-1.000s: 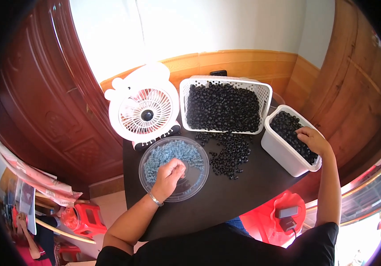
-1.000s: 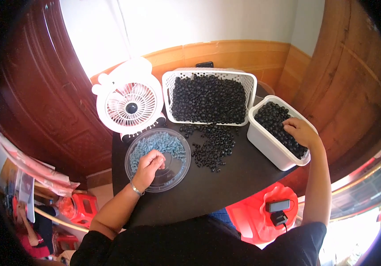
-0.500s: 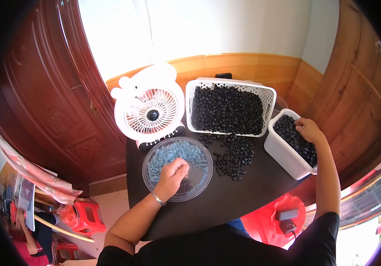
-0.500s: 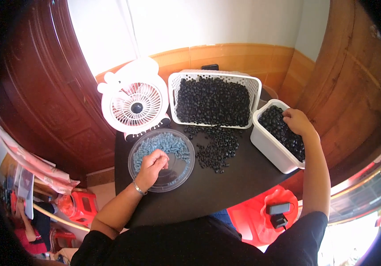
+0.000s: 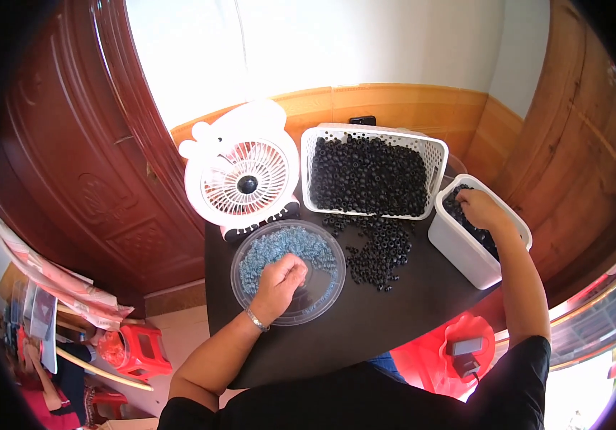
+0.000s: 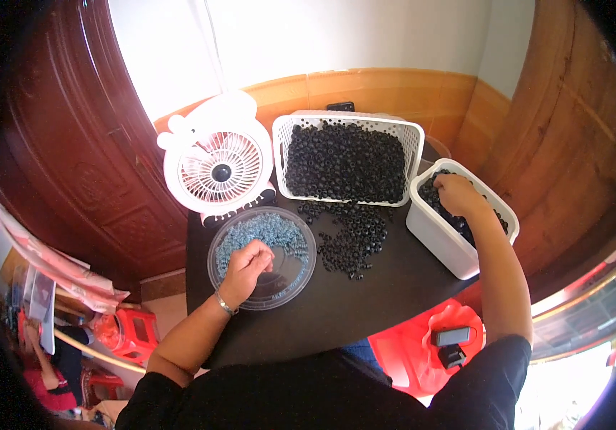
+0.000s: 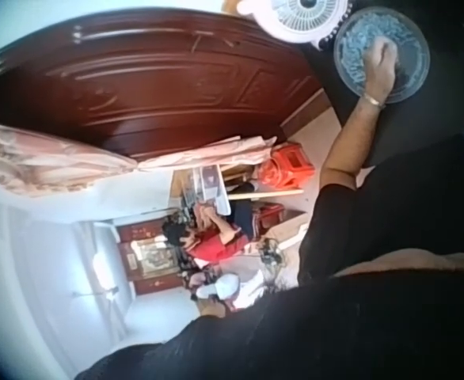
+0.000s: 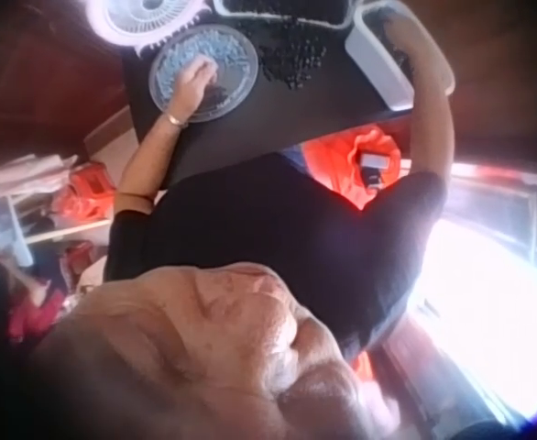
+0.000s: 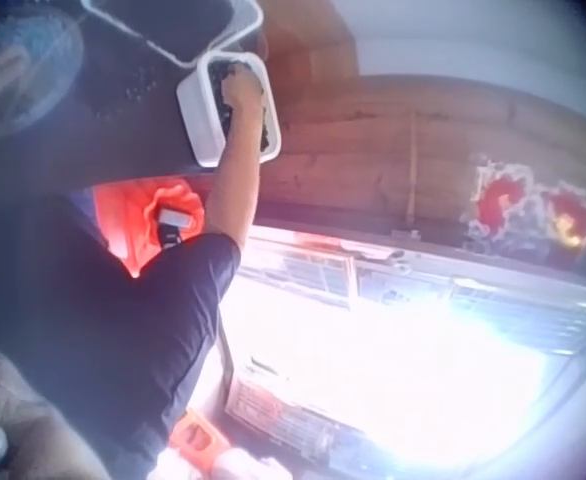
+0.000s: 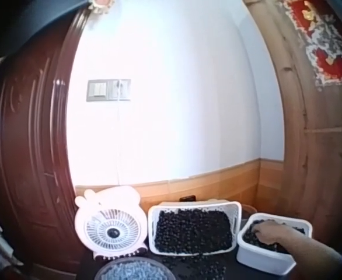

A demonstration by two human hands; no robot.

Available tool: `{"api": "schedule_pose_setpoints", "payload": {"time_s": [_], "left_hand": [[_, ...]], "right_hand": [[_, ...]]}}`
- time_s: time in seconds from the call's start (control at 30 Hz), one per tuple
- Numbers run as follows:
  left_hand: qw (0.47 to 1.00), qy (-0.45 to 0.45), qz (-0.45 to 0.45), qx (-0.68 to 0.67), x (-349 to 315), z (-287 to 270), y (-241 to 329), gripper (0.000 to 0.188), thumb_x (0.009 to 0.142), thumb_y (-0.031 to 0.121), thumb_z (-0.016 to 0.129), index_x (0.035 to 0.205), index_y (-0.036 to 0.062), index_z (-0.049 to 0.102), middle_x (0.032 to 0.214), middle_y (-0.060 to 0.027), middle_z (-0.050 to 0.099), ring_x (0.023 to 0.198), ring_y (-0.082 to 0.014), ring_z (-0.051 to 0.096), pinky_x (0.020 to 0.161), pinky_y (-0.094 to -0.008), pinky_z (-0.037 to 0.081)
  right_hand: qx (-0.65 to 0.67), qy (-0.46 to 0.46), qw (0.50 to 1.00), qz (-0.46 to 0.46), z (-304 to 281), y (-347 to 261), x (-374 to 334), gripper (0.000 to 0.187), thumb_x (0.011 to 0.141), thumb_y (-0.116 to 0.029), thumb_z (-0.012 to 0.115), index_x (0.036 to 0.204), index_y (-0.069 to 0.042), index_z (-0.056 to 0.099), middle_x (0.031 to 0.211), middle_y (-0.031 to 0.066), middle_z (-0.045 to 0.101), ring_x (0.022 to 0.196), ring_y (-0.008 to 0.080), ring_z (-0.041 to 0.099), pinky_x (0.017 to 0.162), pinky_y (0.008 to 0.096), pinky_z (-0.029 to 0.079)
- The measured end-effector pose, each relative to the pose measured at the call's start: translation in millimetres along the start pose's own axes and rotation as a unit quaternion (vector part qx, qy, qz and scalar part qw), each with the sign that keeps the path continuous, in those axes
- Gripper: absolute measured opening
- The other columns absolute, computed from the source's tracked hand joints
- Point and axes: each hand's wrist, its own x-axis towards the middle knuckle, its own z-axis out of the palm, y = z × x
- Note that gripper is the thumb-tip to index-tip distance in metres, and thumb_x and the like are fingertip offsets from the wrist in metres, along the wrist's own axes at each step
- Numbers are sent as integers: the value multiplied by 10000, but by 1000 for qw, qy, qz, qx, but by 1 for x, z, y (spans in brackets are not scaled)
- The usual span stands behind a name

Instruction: The person sorts small black rubber parts by hand, placing them into a bowl.

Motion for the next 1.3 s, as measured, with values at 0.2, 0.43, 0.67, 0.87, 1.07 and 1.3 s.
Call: {"api": "schedule_pose_setpoints", "payload": {"time_s": [0.2, 0.43, 0.67, 0.87, 1.07, 1.3], "left_hand": [[1000, 2, 3, -7, 1, 1, -1, 151, 927, 129, 515, 843, 6, 541, 689, -25, 555, 632, -75, 505, 587, -225, 421], [1000, 4, 1, -8, 0, 1, 1, 140, 920, 116, 517, 841, 3, 539, 690, -26, 555, 635, -75, 509, 594, -226, 427], [999, 1, 2, -34, 1, 1, -2, 131, 919, 107, 520, 841, 5, 545, 694, -17, 555, 637, -68, 502, 597, -218, 421], [999, -10, -5, -30, 0, 2, 0, 144, 926, 121, 519, 845, 6, 549, 701, -19, 564, 645, -64, 513, 599, -215, 424], [999, -11, 11, -30, 0, 2, 1, 164, 934, 139, 520, 844, 4, 549, 712, -20, 571, 651, -67, 520, 607, -220, 435], [999, -16, 10, -26, -1, 3, -1, 176, 937, 149, 518, 844, 3, 550, 719, -18, 567, 657, -71, 521, 615, -223, 438]], "right_hand": [[72, -7, 997, -6, -6, 8, 3, 210, 814, -105, 534, 949, -20, 671, 979, 193, 656, 927, 332, 622, 815, 393, 475], [72, 65, 995, 32, -33, 41, -14, 171, 822, -75, 548, 926, -8, 667, 904, 168, 662, 838, 330, 632, 791, 374, 486], [-65, -21, 995, -68, -18, 88, -40, 295, 708, 27, 489, 911, -53, 687, 962, 168, 628, 955, 346, 593, 851, 389, 469], [1, -86, 995, 48, -35, 67, -73, 284, 698, 47, 478, 879, -40, 679, 924, 171, 625, 929, 338, 587, 824, 382, 473], [-2, -44, 999, -8, -41, 59, -103, 268, 694, 69, 489, 861, -33, 673, 899, 169, 620, 913, 326, 586, 809, 379, 471], [63, -2, 998, 31, -45, 55, -106, 216, 718, 61, 532, 871, -17, 663, 896, 163, 616, 889, 318, 588, 801, 371, 470]]}}
